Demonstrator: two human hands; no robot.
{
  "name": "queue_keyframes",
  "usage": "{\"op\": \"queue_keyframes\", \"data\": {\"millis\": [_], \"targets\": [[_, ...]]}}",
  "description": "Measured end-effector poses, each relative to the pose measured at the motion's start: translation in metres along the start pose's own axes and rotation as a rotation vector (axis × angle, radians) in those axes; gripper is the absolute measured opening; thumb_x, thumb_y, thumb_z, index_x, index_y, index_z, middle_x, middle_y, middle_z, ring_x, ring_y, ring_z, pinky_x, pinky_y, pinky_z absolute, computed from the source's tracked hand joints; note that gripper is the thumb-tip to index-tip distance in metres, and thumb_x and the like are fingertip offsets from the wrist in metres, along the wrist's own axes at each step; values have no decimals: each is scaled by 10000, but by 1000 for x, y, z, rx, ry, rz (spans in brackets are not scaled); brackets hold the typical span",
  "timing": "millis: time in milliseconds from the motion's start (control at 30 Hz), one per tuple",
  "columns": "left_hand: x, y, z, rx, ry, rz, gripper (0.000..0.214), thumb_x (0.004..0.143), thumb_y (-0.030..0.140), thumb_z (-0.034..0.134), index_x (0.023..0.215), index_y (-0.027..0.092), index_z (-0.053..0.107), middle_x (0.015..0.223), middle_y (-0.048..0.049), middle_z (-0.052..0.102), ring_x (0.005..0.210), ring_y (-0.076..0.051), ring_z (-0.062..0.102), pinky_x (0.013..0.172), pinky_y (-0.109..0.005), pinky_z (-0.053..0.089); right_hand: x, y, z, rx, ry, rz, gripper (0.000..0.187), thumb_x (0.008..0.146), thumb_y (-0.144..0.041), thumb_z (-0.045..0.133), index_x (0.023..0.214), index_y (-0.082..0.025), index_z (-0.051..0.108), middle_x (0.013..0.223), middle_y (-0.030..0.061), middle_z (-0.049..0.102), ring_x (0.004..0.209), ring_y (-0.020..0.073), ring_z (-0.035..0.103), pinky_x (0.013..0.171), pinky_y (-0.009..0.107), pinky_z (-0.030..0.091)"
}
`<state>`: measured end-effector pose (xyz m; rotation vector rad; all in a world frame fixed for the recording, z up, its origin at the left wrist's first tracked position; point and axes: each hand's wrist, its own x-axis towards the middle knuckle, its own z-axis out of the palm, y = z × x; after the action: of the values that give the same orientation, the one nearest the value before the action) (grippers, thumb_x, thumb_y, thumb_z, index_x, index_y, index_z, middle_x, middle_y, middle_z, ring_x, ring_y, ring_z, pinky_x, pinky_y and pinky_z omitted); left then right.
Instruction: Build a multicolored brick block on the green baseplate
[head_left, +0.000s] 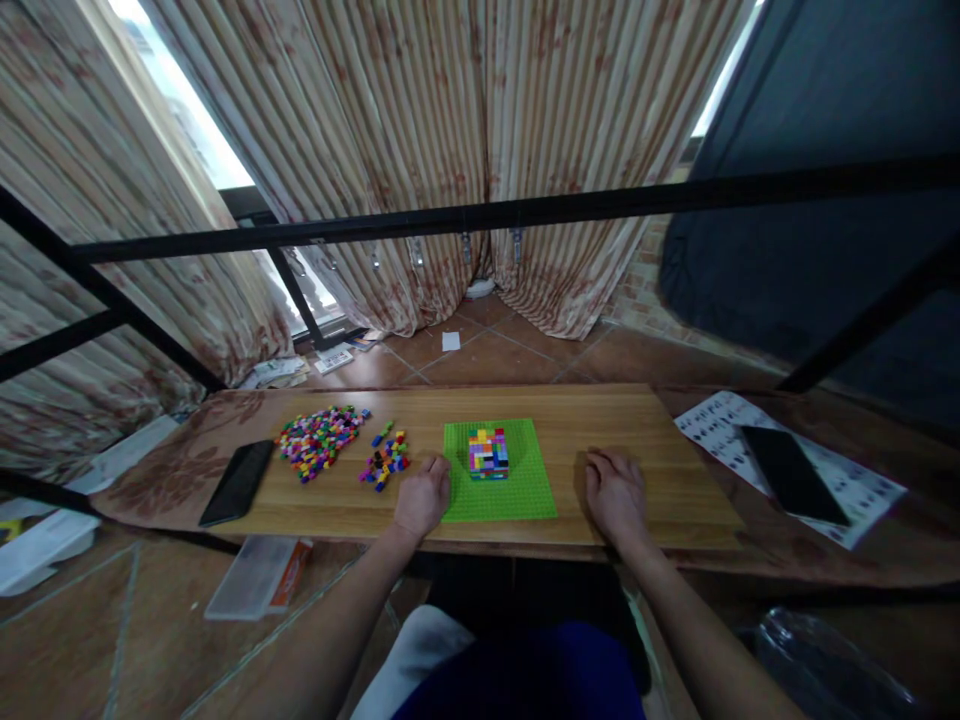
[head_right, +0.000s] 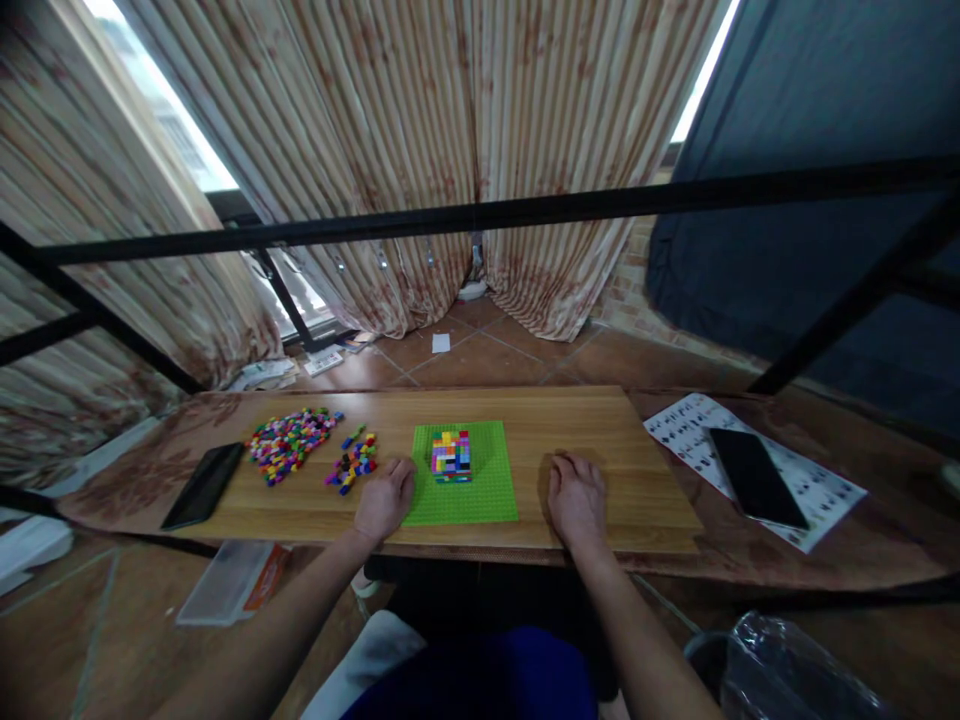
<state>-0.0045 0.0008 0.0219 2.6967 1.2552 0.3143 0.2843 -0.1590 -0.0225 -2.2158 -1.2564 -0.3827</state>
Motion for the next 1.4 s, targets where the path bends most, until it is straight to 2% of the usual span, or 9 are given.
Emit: {"op": "queue_keyframes", "data": {"millis": [433, 700, 800, 933, 1000, 1067, 1167, 1267, 1400], "targets": [[-1, 3, -2, -72, -15, -37, 242, 942, 213, 357, 1037, 206, 579, 1028, -49, 615, 883, -146, 605, 751, -245, 451, -2, 8, 4, 35, -4, -30, 340, 884, -270, 416, 1068, -143, 671, 1109, 155, 643, 1037, 281, 533, 912, 457, 409], [-19, 8, -4, -423, 133, -59, 238, 926, 271, 412, 1066, 187, 584, 1001, -74, 611, 879, -168, 601, 822, -312, 482, -2, 15, 6, 17, -20, -48, 377, 887, -317, 392, 1057, -132, 672, 1096, 172, 641, 1044, 301, 535, 915, 477, 412], [-18, 19, -5, -546, 126, -57, 509, 850, 407, 575, 1299, 191, 472, 1255, -116, 540, 1054, -213, 580, 948, -392, 465, -2, 16, 4, 11, -20, -53, 389, 889, -327, 380, 1063, -136, 670, 1081, 165, 645, 1031, 295, 540, 922, 468, 409], [7, 34, -6, -731, 136, 2, 1046, 612, 422, 811, 1471, 199, 259, 1481, -153, 353, 1389, -321, 308, 1140, -507, 267, -2, 15, 2, 20, -1, -58, 394, 888, -338, 385, 1046, -127, 677, 1064, 167, 644, 1012, 285, 547, 921, 453, 417], [22, 39, -4, -855, 92, 55, 1185, 527, 363, 865, 1495, 173, 207, 1473, -181, 359, 1380, -342, 325, 1141, -521, 252, -2, 15, 2, 20, 4, -60, 388, 887, -337, 388, 1031, -127, 681, 1044, 166, 646, 1000, 283, 550, 908, 449, 428], [34, 42, -1, -954, 16, 58, 1251, 516, 311, 873, 1514, 159, 134, 1356, -180, 492, 1256, -315, 483, 1091, -508, 334, -2, 15, 1, 27, 6, -67, 376, 885, -334, 391, 1018, -136, 683, 1036, 160, 649, 989, 280, 554, 901, 448, 435], [44, 40, 6, -1092, -119, 32, 1256, 556, 274, 856, 1521, 169, 58, 1074, -89, 646, 967, -229, 633, 951, -462, 466, -2, 15, 1, 40, 12, -72, 364, 882, -335, 402, 1002, -142, 685, 1042, 156, 652, 978, 276, 559, 914, 451, 436], [48, 34, 10, -1214, -172, 61, 1237, 528, 223, 867, 1513, 198, 119, 1017, -51, 654, 888, -187, 636, 903, -421, 490, -2, 15, 1, 50, 15, -64, 365, 879, -342, 411, 990, -136, 691, 1039, 161, 653, 978, 277, 558, 915, 451, 438], [50, 21, 5, -1290, -220, 103, 1181, 464, 184, 883, 1475, 212, 273, 1112, -65, 632, 965, -188, 619, 942, -402, 469, -2, 15, 1, 65, 18, -44, 359, 878, -342, 417, 991, -146, 696, 1020, 158, 651, 974, 280, 557, 888, 454, 446]]}}
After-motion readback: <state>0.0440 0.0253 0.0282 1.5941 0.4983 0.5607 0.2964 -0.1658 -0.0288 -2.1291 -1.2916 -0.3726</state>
